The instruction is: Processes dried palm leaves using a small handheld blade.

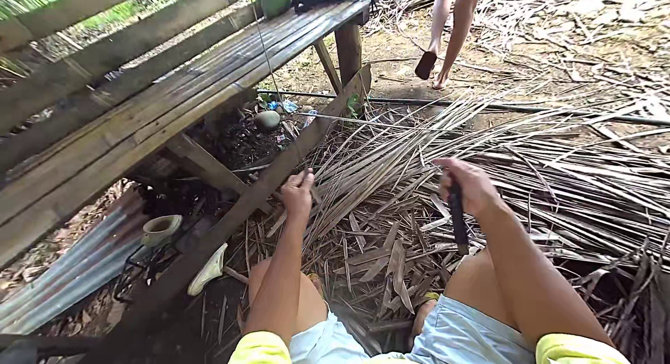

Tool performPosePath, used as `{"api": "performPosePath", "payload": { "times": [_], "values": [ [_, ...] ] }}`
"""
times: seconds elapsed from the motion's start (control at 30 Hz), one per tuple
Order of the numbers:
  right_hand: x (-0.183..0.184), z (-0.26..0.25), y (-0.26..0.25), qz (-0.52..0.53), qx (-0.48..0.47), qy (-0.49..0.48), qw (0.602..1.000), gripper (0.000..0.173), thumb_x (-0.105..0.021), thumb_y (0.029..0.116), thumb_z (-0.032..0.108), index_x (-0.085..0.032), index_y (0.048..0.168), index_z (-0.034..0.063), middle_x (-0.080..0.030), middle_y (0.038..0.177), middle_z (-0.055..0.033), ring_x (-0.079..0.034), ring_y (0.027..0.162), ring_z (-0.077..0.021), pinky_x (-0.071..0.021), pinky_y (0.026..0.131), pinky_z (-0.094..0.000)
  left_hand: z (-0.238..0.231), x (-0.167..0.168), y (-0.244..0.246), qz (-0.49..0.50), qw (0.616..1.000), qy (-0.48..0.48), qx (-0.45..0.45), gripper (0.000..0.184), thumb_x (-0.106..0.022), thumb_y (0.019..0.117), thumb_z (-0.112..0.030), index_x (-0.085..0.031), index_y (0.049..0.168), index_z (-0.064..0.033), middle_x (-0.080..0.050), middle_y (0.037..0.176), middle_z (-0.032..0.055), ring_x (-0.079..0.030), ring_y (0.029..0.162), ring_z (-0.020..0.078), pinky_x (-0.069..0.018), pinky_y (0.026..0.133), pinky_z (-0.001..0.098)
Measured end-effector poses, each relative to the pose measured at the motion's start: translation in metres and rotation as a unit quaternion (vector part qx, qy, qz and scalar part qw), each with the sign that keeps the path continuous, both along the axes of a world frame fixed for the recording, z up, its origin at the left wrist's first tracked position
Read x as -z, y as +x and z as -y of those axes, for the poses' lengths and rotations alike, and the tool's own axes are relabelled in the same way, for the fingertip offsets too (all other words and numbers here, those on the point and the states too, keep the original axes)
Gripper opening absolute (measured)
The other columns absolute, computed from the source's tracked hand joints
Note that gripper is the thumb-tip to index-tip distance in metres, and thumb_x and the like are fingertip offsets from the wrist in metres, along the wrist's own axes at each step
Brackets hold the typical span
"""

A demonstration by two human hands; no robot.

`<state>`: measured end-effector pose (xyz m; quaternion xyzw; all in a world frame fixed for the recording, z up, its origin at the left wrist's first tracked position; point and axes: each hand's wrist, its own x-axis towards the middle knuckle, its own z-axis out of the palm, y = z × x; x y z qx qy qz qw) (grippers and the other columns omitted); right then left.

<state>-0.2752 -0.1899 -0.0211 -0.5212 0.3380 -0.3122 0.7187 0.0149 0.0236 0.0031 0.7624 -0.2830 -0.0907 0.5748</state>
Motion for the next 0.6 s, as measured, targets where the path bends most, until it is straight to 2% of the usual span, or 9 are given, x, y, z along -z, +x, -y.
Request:
{"api": "performPosePath", "payload": {
  "times": [0.07,0.13,0.23,0.3,0.37,0.43,0.5,0.57,0.6],
  "values": [
    [0.005,-0.028,0.029,-0.022,-0.157,0.009,0.987,0.039,-0.035,0.111,0.029,-0.065,0.127,0.0085,-0.051,0.064,0.0023,-0.051,0.048,-0.0092,-0.0515,0.048,-0.027,0.013,0.015,-0.021,-0.057,0.998,0.005,0.034,0.026,-0.064,0.1038,-0.017,-0.07,0.124,-0.0025,-0.071,0.112,0.0138,-0.067,0.084,0.0171,-0.0575,0.075,0.0366],
    [0.013,-0.05,0.051,-0.025,-0.279,0.034,0.959,0.038,-0.039,0.1097,0.026,-0.066,0.126,0.0049,-0.053,0.066,0.0026,-0.052,0.05,-0.0077,-0.0511,0.049,-0.0241,0.025,0.024,-0.037,-0.126,0.991,-0.026,0.026,0.02,-0.067,0.1007,-0.011,-0.07,0.119,-0.002,-0.071,0.105,0.0119,-0.067,0.077,0.0146,-0.0593,0.069,0.0325],
    [0.026,-0.068,0.072,-0.019,-0.367,0.073,0.927,0.035,-0.042,0.1094,0.024,-0.064,0.127,0.0021,-0.053,0.064,0.0046,-0.052,0.049,-0.0055,-0.0494,0.048,-0.0211,0.036,0.03,-0.046,-0.214,0.974,-0.079,-0.003,0.015,-0.069,0.0982,-0.006,-0.068,0.112,0.0015,-0.07,0.101,0.0112,-0.069,0.078,0.0152,-0.0612,0.072,0.0326],
    [0.03,-0.074,0.081,0.005,-0.344,0.117,0.931,0.037,-0.039,0.1104,0.024,-0.056,0.136,0.0034,-0.051,0.065,0.0039,-0.051,0.049,-0.0059,-0.0494,0.048,-0.0208,0.04,0.028,-0.05,-0.254,0.962,-0.095,-0.015,0.014,-0.069,0.0972,-0.005,-0.066,0.109,0.0017,-0.07,0.096,0.0107,-0.07,0.075,0.0157,-0.0622,0.071,0.0326],
    [0.031,-0.075,0.089,0.038,-0.293,0.164,0.941,0.036,-0.035,0.1125,0.028,-0.053,0.138,0.0091,-0.049,0.065,0.0031,-0.051,0.048,-0.0073,-0.0496,0.048,-0.0218,0.041,0.024,-0.056,-0.302,0.949,-0.092,-0.015,0.015,-0.068,0.0975,-0.004,-0.065,0.11,0.0021,-0.07,0.094,0.0116,-0.07,0.072,0.017,-0.0625,0.069,0.0326],
    [0.033,-0.075,0.095,0.061,-0.252,0.202,0.944,0.03,-0.032,0.1133,0.034,-0.052,0.126,0.0157,-0.049,0.064,0.0025,-0.051,0.048,-0.0092,-0.0502,0.049,-0.0237,0.042,0.02,-0.062,-0.357,0.931,-0.074,-0.006,0.015,-0.065,0.1005,-0.006,-0.064,0.112,0.004,-0.072,0.091,0.0137,-0.072,0.07,0.0193,-0.0629,0.067,0.0335],
    [0.036,-0.073,0.098,0.071,-0.218,0.228,0.946,0.028,-0.033,0.113,0.036,-0.052,0.123,0.018,-0.049,0.064,0.002,-0.051,0.048,-0.0098,-0.0509,0.047,-0.0238,0.04,0.017,-0.063,-0.388,0.921,-0.003,0.032,0.026,-0.058,0.1071,-0.021,-0.062,0.112,0.0046,-0.073,0.084,0.014,-0.072,0.065,0.0192,-0.0617,0.062,0.0324],
    [0.037,-0.068,0.099,0.065,-0.186,0.232,0.952,0.029,-0.036,0.1124,0.038,-0.053,0.126,0.0183,-0.048,0.063,0.0027,-0.051,0.048,-0.0092,-0.0507,0.048,-0.0235,0.036,0.015,-0.063,-0.315,0.939,0.106,0.082,0.047,-0.049,0.1102,-0.038,-0.065,0.099,0.0047,-0.068,0.067,0.0096,-0.064,0.051,0.0141,-0.055,0.049,0.0275],
    [0.037,-0.065,0.099,0.06,-0.171,0.232,0.956,0.029,-0.037,0.1121,0.039,-0.053,0.126,0.0191,-0.048,0.063,0.0036,-0.051,0.048,-0.0083,-0.0504,0.048,-0.0229,0.032,0.013,-0.067,-0.206,0.964,0.145,0.088,0.048,-0.05,0.11,-0.038,-0.068,0.092,0.0026,-0.064,0.061,0.0061,-0.059,0.047,0.0109,-0.0505,0.046,0.0253]
  ]
}}
